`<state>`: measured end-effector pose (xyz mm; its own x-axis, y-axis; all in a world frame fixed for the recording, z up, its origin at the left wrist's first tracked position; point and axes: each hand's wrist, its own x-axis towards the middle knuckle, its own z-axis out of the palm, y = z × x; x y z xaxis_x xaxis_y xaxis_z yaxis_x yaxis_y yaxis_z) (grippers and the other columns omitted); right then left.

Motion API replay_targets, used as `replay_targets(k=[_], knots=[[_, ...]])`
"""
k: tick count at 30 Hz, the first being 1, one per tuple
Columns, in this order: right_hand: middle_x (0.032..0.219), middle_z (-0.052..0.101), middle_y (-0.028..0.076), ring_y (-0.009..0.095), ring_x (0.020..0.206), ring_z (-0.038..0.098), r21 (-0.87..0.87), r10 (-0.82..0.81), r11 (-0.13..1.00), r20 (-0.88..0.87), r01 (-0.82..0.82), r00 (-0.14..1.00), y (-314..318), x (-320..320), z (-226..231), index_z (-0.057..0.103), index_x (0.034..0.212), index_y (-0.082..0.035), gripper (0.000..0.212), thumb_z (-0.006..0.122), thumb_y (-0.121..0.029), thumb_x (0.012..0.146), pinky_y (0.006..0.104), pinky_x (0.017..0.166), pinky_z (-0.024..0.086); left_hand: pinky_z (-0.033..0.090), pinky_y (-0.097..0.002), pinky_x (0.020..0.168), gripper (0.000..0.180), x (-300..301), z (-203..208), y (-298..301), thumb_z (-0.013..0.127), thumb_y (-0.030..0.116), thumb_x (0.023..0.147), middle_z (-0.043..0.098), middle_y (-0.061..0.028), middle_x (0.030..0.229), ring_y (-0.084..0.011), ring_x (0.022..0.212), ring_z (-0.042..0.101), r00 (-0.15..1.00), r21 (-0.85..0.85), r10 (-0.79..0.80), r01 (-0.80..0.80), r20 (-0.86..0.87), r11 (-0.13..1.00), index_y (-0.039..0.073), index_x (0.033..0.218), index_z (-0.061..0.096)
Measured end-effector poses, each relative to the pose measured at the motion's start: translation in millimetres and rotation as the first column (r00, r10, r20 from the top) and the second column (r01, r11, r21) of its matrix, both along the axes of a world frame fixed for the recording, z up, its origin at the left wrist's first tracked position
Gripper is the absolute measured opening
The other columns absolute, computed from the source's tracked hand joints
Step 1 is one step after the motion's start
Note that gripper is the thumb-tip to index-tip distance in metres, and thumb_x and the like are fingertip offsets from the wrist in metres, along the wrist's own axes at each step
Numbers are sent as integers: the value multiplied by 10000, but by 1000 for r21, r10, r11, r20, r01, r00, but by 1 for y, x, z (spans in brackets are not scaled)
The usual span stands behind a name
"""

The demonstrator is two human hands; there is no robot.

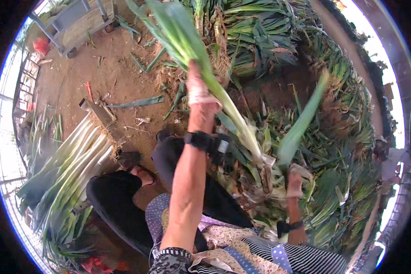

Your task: The recorder is cleaning harvested leeks by peeling off the outer dirty layers and sorting them.

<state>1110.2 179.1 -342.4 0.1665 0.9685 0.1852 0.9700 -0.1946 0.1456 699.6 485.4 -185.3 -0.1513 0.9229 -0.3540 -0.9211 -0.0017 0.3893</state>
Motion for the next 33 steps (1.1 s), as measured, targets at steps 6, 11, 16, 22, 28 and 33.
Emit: replay_targets(k=[6, 11, 16, 22, 28, 33], knots=[[1104, 589, 166, 344, 1027, 551, -750, -559, 426, 221, 505, 799, -78, 11, 45, 583, 1116, -115, 448, 525, -408, 783, 450, 847, 441, 432, -292, 469, 593, -47, 5, -12, 637, 640, 676, 461, -23, 603, -150, 504, 464, 987, 178, 9, -38, 162, 983, 90, 812, 463], [978, 607, 174, 335, 924, 577, -173, -225, 972, -519, 156, 825, 74, -84, 133, 574, 1051, -34, 271, 494, -221, 873, 393, 784, 441, 368, -269, 438, 646, -42, 4, -15, 587, 720, 641, 435, -16, 590, -142, 506, 440, 986, 247, 47, -86, 157, 965, 108, 787, 443], [1037, 595, 102, 283, 913, 585, 360, 671, 733, -525, -577, 524, 176, -207, 199, 619, 931, -85, 204, 662, -92, 732, 350, 758, 489, 326, -263, 411, 648, -42, 2, -15, 541, 758, 633, 423, -8, 585, -136, 487, 405, 983, 302, -26, -31, 182, 953, 137, 810, 485], [1051, 601, 117, 211, 910, 589, 313, 428, 659, -904, -683, -2, 230, -259, 160, 592, 1066, -94, 228, 561, -189, 861, 329, 763, 492, 320, -257, 396, 682, -42, 4, -15, 438, 794, 663, 432, 16, 567, -116, 459, 394, 935, 515, -254, 94, 249, 852, 132, 798, 530], [973, 629, 43, 192, 801, 625, -189, 524, 651, -588, -735, 616, 134, -187, 140, 619, 1068, -166, 268, 543, -132, 813, 264, 664, 511, 320, -260, 393, 692, -80, 5, -5, 442, 788, 668, 444, 6, 541, -120, 434, 408, 995, 268, 47, -69, 87, 961, 112, 791, 526], [683, 617, 58, 220, 588, 595, -352, 117, 860, -569, -370, 814, 7, -67, 76, 632, 938, -142, 174, 582, -230, 796, 313, 490, 459, 333, -272, 395, 660, -79, 0, 0, 445, 769, 697, 459, -5, 554, -142, 429, 425, 995, 312, -31, 1, 92, 950, 119, 790, 519]])
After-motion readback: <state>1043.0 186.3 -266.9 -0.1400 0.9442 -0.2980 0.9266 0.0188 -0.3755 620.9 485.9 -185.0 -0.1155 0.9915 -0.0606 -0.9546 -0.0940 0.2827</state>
